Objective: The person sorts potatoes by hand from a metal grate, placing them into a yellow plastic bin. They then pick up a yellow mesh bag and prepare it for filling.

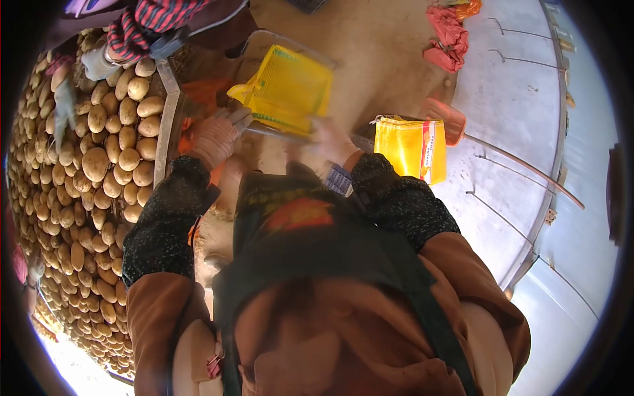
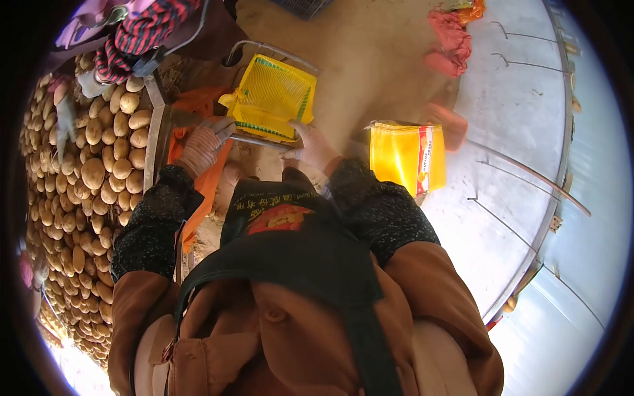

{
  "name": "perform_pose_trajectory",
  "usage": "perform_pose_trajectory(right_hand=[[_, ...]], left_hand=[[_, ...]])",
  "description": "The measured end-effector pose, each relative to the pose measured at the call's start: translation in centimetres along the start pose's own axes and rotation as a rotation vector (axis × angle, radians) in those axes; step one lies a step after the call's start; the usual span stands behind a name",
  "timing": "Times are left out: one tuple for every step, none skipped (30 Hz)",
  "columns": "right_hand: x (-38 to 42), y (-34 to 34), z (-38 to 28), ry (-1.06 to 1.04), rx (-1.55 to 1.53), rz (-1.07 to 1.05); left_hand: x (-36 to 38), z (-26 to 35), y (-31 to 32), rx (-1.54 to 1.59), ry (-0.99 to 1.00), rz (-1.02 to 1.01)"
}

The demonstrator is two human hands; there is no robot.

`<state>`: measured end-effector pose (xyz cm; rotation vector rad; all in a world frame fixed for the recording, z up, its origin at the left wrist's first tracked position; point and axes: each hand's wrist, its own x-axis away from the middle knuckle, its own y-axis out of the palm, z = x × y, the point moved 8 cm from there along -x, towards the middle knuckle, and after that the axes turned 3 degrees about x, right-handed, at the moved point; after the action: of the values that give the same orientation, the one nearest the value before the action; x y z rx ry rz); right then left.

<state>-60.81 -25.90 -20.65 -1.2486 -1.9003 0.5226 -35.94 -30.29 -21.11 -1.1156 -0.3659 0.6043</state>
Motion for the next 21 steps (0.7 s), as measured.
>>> perform_pose_trajectory(right_hand=[[0.2,-0.2,-0.6,-0.043,0.075,0.013],[0.4,-0.3,-1.1,-0.087,0.149,0.027],[0.7,-0.4,-1.6,-0.131,0.221,0.042],[1.3,-0.5,-2.0,-0.198,0.245,0.076],[2.0,-0.6,-2.4,-0.268,0.266,0.113],[2.6,-0.7,-2.9,-0.340,0.285,0.154],[3.0,-1.0,-3.4,-0.382,0.265,0.148],[3.2,-1.3,-3.3,-0.370,0.216,0.123],[3.4,-2.0,-3.5,-0.359,0.170,0.097],[3.6,-2.6,-3.5,-0.346,0.124,0.071],[3.7,-2.9,-3.0,-0.321,0.149,0.059],[3.8,-3.0,-2.3,-0.296,0.176,0.046],[3.9,-3.1,-2.0,-0.273,0.202,0.034],[4.0,-2.9,-2.2,-0.294,0.229,0.015],[3.9,-2.7,-2.8,-0.322,0.257,0.003],[3.6,-2.6,-3.7,-0.360,0.286,0.000],[3.3,-2.4,-4.8,-0.391,0.336,0.021],[3.0,-2.0,-6.4,-0.440,0.384,0.060],[2.9,-1.8,-7.7,-0.501,0.463,0.103],[2.5,-0.7,-8.2,-0.514,0.590,0.083],[1.9,0.1,-8.3,-0.530,0.609,0.072]], left_hand=[[-0.4,0.0,-0.6,0.028,-0.016,-0.024],[-0.7,0.1,-1.1,0.056,-0.034,-0.048],[-0.9,0.2,-1.4,0.082,-0.051,-0.072],[-0.8,-0.1,-1.7,0.175,-0.077,-0.029],[-0.4,-0.4,-1.6,0.263,-0.104,0.014],[0.1,-0.9,-1.6,0.348,-0.130,0.059],[0.7,-2.4,-1.4,0.699,-0.313,0.137],[1.4,-3.4,-0.4,1.054,-0.494,0.219],[2.0,-3.8,0.5,1.411,-0.672,0.305],[2.0,-3.5,-1.3,1.465,-0.744,0.394],[2.0,-3.2,-3.2,1.519,-0.816,0.485],[2.2,-3.0,-4.5,1.572,-0.886,0.579],[3.0,-3.7,-4.2,1.440,-0.892,0.596],[4.2,-4.9,-2.7,1.304,-0.894,0.614],[5.1,-6.1,-1.2,1.160,-0.890,0.635],[5.7,-6.2,1.3,1.167,-0.874,0.615],[5.4,-3.9,2.2,1.780,-0.800,0.595],[5.7,-1.2,2.9,2.355,-0.834,0.550],[6.2,-0.2,3.0,2.331,-0.808,0.501],[6.4,0.6,1.7,2.144,-0.709,0.488],[6.5,1.2,0.0,1.970,-0.600,0.481]])
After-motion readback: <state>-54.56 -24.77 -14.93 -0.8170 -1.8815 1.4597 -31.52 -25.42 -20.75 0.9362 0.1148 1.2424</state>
